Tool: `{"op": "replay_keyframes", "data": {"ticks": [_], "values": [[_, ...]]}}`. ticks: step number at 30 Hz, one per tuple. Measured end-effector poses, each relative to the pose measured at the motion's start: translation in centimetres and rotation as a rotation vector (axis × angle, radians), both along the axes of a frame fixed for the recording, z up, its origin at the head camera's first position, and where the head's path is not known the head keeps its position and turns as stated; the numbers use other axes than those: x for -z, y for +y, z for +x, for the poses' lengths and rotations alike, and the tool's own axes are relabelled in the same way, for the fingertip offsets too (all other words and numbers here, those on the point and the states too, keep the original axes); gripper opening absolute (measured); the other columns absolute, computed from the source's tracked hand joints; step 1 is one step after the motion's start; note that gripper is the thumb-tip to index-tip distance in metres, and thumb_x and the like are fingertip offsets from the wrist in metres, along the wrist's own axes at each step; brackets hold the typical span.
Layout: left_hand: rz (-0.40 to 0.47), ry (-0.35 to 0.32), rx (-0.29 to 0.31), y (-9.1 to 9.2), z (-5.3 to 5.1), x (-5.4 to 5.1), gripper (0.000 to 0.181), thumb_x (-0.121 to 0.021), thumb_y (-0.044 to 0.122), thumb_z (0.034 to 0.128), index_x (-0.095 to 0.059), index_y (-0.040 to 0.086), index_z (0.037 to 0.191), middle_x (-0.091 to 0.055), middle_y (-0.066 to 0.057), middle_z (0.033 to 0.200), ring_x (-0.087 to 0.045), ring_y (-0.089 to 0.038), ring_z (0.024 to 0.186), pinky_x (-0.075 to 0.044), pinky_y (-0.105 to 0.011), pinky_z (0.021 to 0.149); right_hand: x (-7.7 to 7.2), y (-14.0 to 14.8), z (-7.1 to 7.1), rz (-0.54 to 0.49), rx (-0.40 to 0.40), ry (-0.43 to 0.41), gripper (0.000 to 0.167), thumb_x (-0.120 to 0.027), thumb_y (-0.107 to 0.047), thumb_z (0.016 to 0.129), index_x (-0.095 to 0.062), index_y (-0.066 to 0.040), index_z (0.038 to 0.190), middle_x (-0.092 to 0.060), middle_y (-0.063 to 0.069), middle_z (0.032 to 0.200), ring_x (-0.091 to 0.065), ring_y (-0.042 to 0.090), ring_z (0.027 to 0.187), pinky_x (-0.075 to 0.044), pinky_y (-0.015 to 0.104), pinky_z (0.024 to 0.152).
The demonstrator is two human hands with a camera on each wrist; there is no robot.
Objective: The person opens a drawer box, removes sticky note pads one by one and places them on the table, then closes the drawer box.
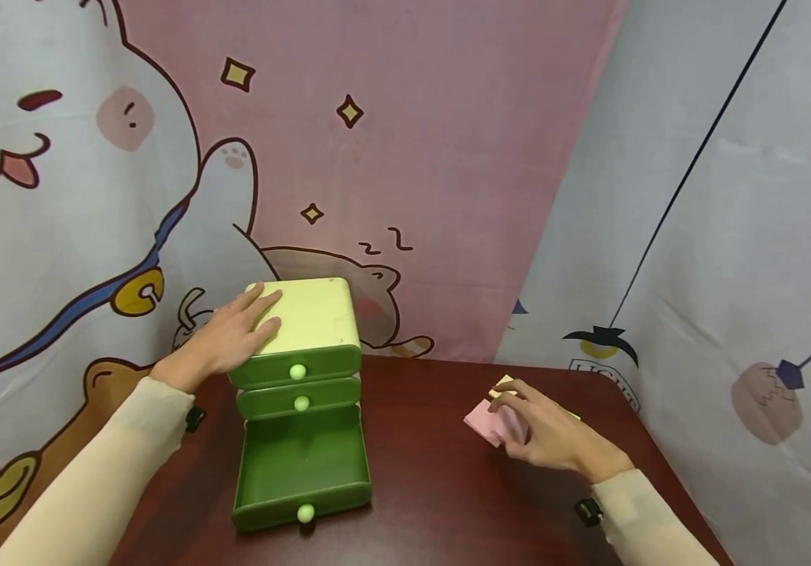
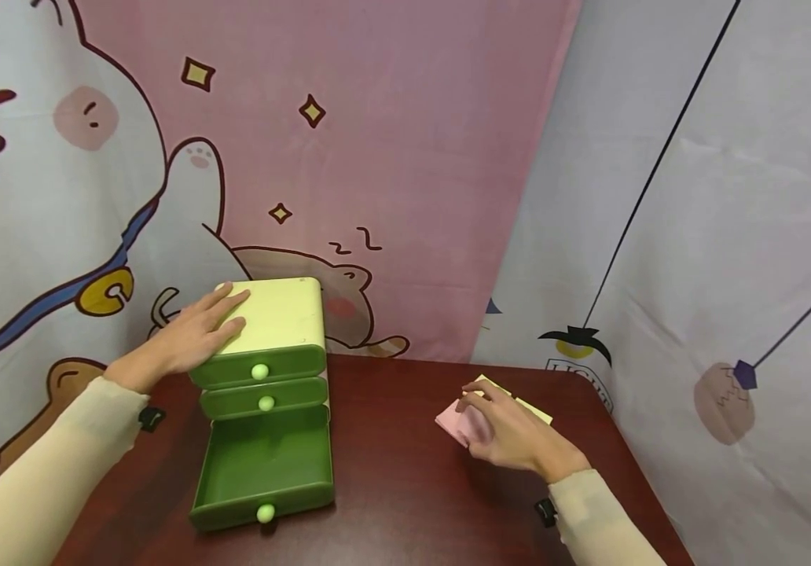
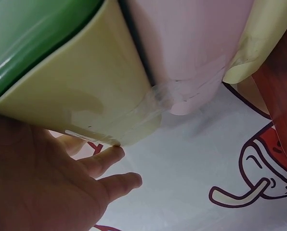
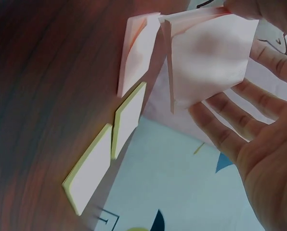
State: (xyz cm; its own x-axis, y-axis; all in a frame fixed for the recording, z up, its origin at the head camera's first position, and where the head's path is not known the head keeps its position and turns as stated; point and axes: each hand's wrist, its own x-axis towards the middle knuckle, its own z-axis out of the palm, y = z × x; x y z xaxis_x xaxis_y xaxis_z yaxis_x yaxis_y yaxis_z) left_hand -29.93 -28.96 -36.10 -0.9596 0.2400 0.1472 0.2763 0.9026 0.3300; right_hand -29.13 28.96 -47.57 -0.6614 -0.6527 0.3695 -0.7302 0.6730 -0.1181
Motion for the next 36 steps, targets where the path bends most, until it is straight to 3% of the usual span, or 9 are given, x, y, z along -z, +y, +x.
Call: {"op": "replay_keyframes", "data": {"ticks": [12,18,27,36], "values": [[0.013,0.003,0.005,0.0,-0.3,0.2,0.074,-0.036,0.055,0.1256,-0.027,0.014,0.187,-0.011,-0.029,0.195,-0.014,-0.065,0.177,-0.015,-0.09,0.137,1.1,2.2,-0.6,0.038,0.083,-0.077,0.044,-0.098,-0.022,0.081,-0.08,-0.023,0.122,-0.07,0.003,0.142,-0.073,0.018,0.116,-0.066,0.042,0.096],[0.013,0.004,0.008,0.1,-0.3,0.2,0.075,-0.036,0.055,0.1255,-0.027,0.014,0.187,-0.011,-0.029,0.195,-0.014,-0.065,0.177,-0.015,-0.09,0.137,1.7,2.8,-1.0,0.035,0.08,-0.097,0.043,-0.098,-0.021,0.08,-0.082,-0.021,0.12,-0.07,0.005,0.137,-0.074,0.019,0.108,-0.065,0.039,0.091],[0.011,0.007,0.001,0.0,-0.2,0.3,0.075,-0.035,0.056,0.1253,-0.027,0.015,0.187,-0.01,-0.029,0.195,-0.015,-0.065,0.177,-0.015,-0.091,0.136,2.3,3.3,-1.0,0.092,0.172,-0.234,0.041,-0.099,-0.027,0.083,-0.08,-0.027,0.12,-0.068,0.001,0.134,-0.068,0.016,0.106,-0.06,0.033,0.087],[0.008,0.002,-0.007,0.0,-0.1,0.2,0.075,-0.035,0.056,0.1253,-0.027,0.015,0.187,-0.01,-0.028,0.195,-0.015,-0.065,0.177,-0.014,-0.093,0.135,2.6,3.2,-0.8,0.143,0.223,-0.301,0.05,-0.098,-0.029,0.084,-0.08,-0.021,0.129,-0.073,0.008,0.134,-0.068,0.017,0.107,-0.063,0.042,0.088]]}}
